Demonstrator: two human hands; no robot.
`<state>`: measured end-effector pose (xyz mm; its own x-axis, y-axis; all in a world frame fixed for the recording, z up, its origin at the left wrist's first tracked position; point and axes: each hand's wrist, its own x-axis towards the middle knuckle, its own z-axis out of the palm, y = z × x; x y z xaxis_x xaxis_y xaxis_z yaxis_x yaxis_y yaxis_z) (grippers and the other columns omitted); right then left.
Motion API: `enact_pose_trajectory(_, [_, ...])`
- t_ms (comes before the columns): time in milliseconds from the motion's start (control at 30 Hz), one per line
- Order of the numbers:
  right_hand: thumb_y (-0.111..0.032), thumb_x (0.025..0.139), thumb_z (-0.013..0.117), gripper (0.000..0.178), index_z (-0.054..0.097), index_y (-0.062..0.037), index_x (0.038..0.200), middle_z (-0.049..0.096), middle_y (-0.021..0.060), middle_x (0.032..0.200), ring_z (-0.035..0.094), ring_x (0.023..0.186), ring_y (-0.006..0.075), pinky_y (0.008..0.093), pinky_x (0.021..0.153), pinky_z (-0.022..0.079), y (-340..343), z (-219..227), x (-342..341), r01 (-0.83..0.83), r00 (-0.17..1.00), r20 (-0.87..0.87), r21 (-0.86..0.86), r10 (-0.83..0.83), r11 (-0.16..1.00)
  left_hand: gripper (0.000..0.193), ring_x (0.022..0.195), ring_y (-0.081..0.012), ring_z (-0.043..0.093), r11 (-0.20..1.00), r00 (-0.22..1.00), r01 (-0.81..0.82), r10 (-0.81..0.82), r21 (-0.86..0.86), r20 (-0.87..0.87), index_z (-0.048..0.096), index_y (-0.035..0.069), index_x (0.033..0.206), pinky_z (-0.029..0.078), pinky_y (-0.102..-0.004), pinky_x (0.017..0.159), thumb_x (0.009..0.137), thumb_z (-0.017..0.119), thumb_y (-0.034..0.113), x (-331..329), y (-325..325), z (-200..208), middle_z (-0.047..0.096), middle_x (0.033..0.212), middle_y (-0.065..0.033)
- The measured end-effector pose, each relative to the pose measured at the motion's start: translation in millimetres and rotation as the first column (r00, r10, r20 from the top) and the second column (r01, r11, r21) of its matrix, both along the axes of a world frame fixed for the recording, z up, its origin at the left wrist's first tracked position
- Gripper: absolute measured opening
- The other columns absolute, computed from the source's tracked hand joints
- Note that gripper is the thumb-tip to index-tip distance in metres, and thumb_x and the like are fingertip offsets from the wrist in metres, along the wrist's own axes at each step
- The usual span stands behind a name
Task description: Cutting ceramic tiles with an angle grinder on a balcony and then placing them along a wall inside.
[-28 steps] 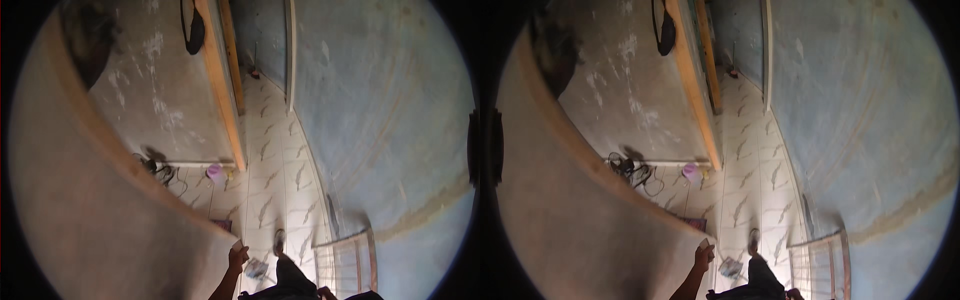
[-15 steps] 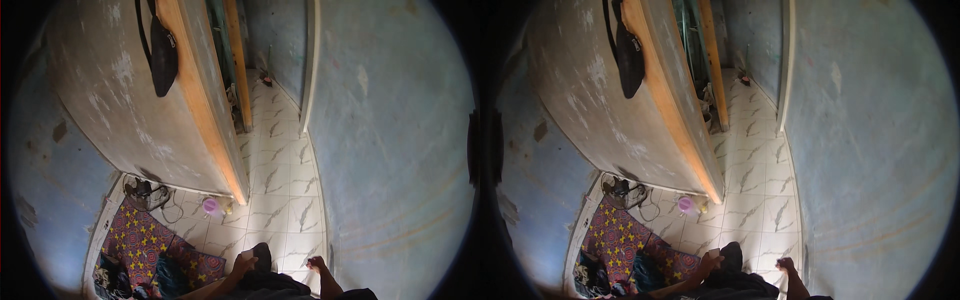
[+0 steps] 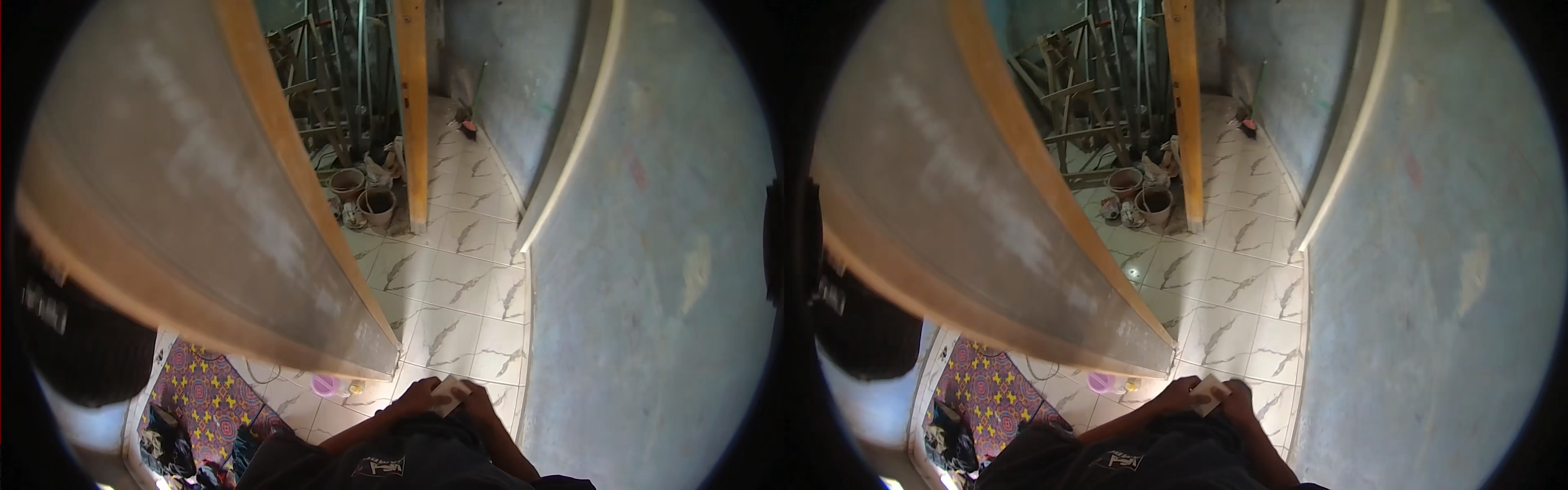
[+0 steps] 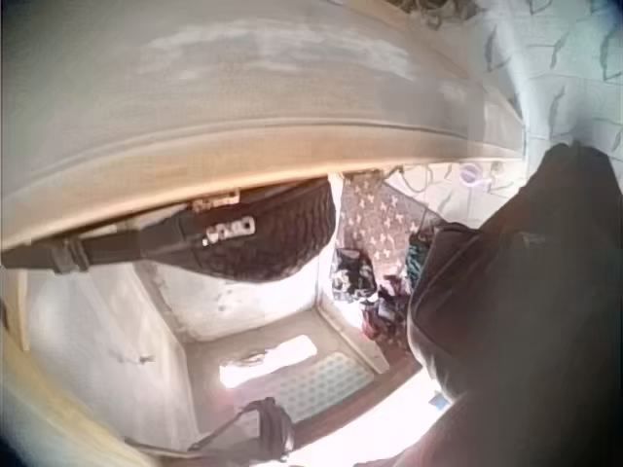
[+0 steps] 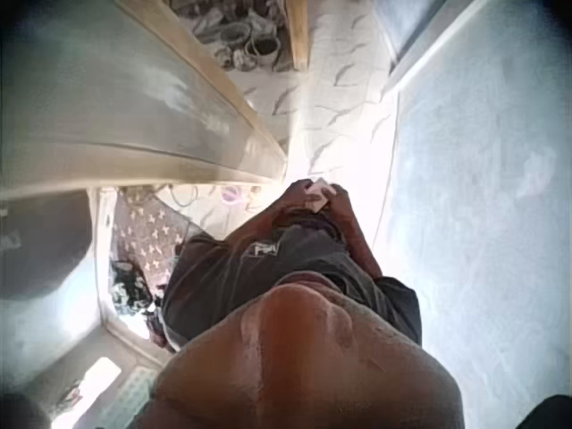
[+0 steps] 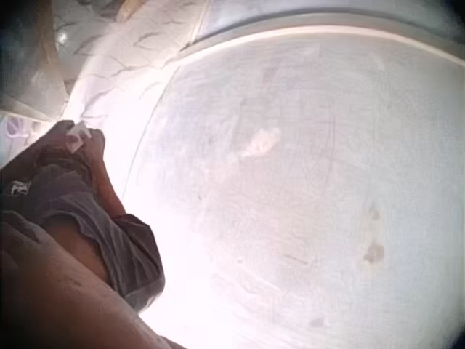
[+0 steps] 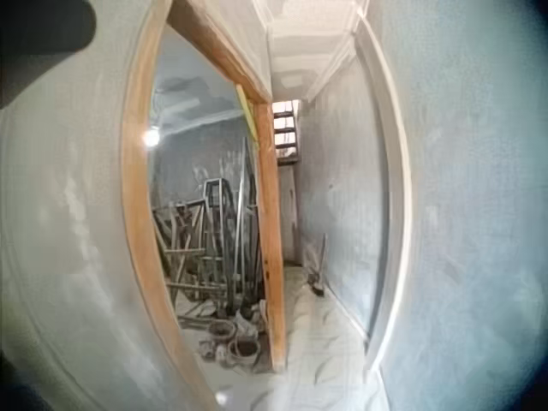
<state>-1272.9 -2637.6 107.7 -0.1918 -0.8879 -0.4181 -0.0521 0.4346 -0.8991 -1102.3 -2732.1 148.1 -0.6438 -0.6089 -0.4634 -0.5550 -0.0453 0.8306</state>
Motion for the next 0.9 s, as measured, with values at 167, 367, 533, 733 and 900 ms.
enact_pose_trajectory(167, [-0.024, 0.091, 0.056, 0.033, 0.055, 0.0058, 0.105, 0.062, 0.0119, 0.090, 0.063, 0.080, 0.0212, 0.0336, 0.071, 0.054, -151.0, 58.6, -77.5, 0.141, 0.910, 0.370, 0.151, -0.189, 0.978, 0.029, 0.064, -0.0127, 0.063, 0.956, 0.981, -0.141, 0.171, 0.258, -0.096, 0.060, -0.002, 0.093, 0.050, -0.0276, 0.059, 0.085, 0.065, 0.025, -40.4, -125.3, -7.2, 0.066, 0.080, -0.0101])
enact_pose_trajectory(367, [-0.027, 0.091, 0.053, 0.037, 0.054, 0.0074, 0.106, 0.062, 0.0138, 0.087, 0.064, 0.073, 0.0238, 0.0335, 0.061, 0.056, -338.5, 2.5, -181.3, 0.081, 0.960, 0.252, 0.167, -0.122, 0.983, 0.027, 0.066, -0.0143, 0.063, 0.751, 0.756, -0.653, 0.654, 0.097, 0.023, 0.062, 0.000, 0.092, 0.050, -0.0294, 0.061, 0.080, 0.069, 0.024, -47.8, -236.1, -56.0, 0.066, 0.077, -0.0093])
enact_pose_trajectory(533, [-0.028, 0.091, 0.053, 0.038, 0.056, 0.0069, 0.106, 0.064, 0.0145, 0.084, 0.065, 0.063, 0.0230, 0.0297, 0.051, 0.053, -514.1, 13.8, -219.2, -0.259, 0.964, 0.147, 0.324, 0.222, 0.910, 0.026, 0.066, -0.0145, 0.064, 0.404, 0.405, -0.914, 0.909, 0.030, 0.099, 0.065, 0.002, 0.089, 0.050, -0.0293, 0.064, 0.077, 0.071, 0.024, -30.1, -294.0, -80.8, 0.066, 0.076, -0.0080])
enact_pose_trajectory(733, [-0.025, 0.091, 0.055, 0.030, 0.058, 0.0042, 0.095, 0.062, 0.0109, 0.075, 0.061, 0.058, 0.0174, 0.0286, 0.051, 0.052, -712.0, 13.2, -159.5, -0.525, 0.838, -0.016, 0.243, 0.545, 0.816, 0.028, 0.067, -0.0138, 0.063, 0.173, 0.190, -0.981, 0.954, 0.091, 0.233, 0.066, -0.001, 0.090, 0.049, -0.0287, 0.063, 0.078, 0.070, 0.023, -8.8, -354.9, -81.4, 0.066, 0.073, -0.0078])
enact_pose_trajectory(900, [-0.022, 0.091, 0.056, 0.026, 0.056, 0.0036, 0.099, 0.062, 0.0113, 0.076, 0.062, 0.059, 0.0172, 0.0277, 0.050, 0.051, -838.8, -5.4, -41.4, -0.623, 0.776, 0.021, 0.171, 0.630, 0.763, 0.033, 0.070, -0.0147, 0.061, -0.078, -0.037, -0.971, 0.983, 0.227, 0.181, 0.065, -0.001, 0.100, 0.049, -0.0296, 0.065, 0.078, 0.072, 0.022, 29.8, -462.2, -89.6, 0.066, 0.078, -0.0062])
